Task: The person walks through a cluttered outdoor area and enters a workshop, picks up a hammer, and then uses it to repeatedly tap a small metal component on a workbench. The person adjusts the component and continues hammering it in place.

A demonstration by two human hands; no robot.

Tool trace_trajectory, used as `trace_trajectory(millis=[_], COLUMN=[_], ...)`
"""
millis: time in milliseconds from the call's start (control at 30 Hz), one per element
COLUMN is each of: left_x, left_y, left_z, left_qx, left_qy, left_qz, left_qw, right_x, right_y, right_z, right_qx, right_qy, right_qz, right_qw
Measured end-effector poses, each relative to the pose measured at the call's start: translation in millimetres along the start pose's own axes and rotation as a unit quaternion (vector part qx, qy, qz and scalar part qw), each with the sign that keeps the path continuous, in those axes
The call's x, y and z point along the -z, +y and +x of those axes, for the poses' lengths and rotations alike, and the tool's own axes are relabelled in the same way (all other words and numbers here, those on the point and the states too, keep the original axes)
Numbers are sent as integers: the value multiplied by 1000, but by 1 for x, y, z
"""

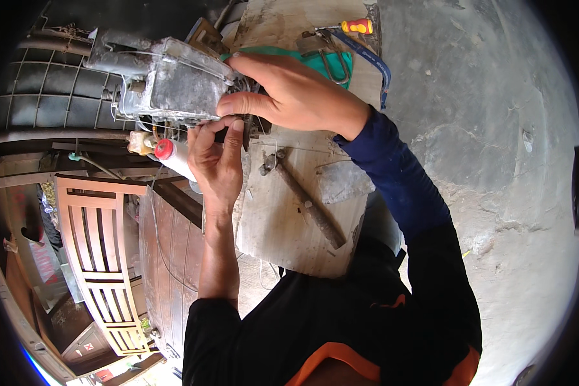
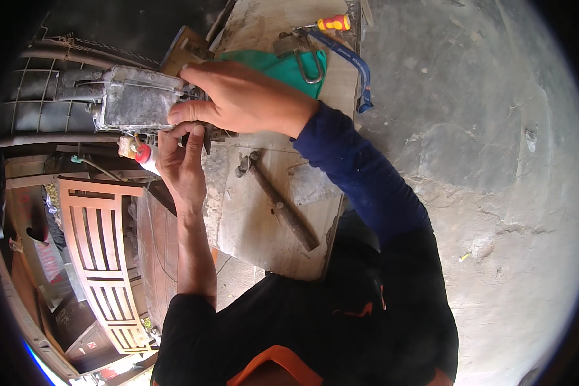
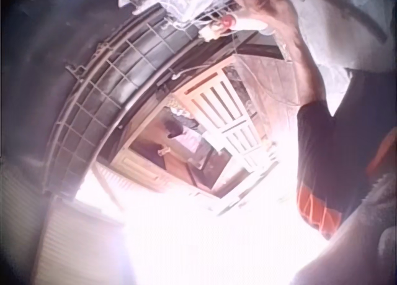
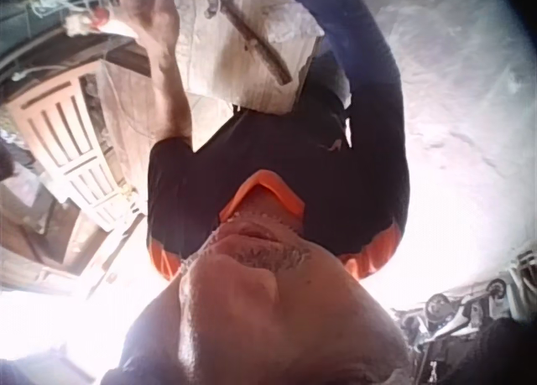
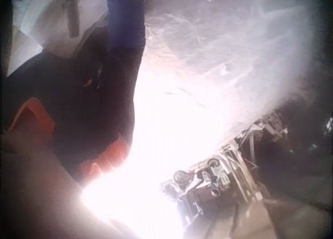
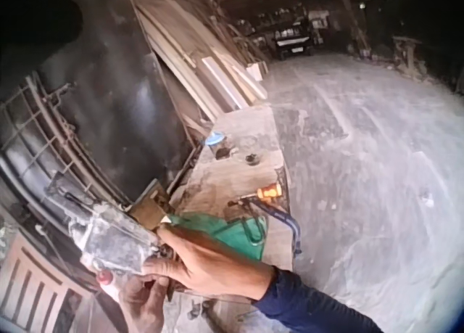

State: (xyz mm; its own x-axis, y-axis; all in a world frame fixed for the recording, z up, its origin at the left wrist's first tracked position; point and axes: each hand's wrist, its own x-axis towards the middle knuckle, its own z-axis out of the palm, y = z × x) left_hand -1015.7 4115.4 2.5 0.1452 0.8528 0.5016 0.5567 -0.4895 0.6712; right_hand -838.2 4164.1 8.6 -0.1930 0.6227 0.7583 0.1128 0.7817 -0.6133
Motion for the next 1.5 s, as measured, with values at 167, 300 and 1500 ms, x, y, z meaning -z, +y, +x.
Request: trace_trajectory(millis=[167, 300, 1500], left_x=[0, 22, 38], left_y=[0, 1, -46], left_z=[-3, -17, -122], left_qx=[-26, 45, 204], left_qy=[31, 103, -88], left_qz=[-17, -158, 177], left_qw=[999, 981, 959], right_x=[-2, 0, 3], right_y=[4, 14, -3], right_z=[0, 2, 11], right_qx=[6, 17, -114], right_qy=[2, -28, -125], right_qz=[-39, -46, 131], right_qw=[999, 998, 977])
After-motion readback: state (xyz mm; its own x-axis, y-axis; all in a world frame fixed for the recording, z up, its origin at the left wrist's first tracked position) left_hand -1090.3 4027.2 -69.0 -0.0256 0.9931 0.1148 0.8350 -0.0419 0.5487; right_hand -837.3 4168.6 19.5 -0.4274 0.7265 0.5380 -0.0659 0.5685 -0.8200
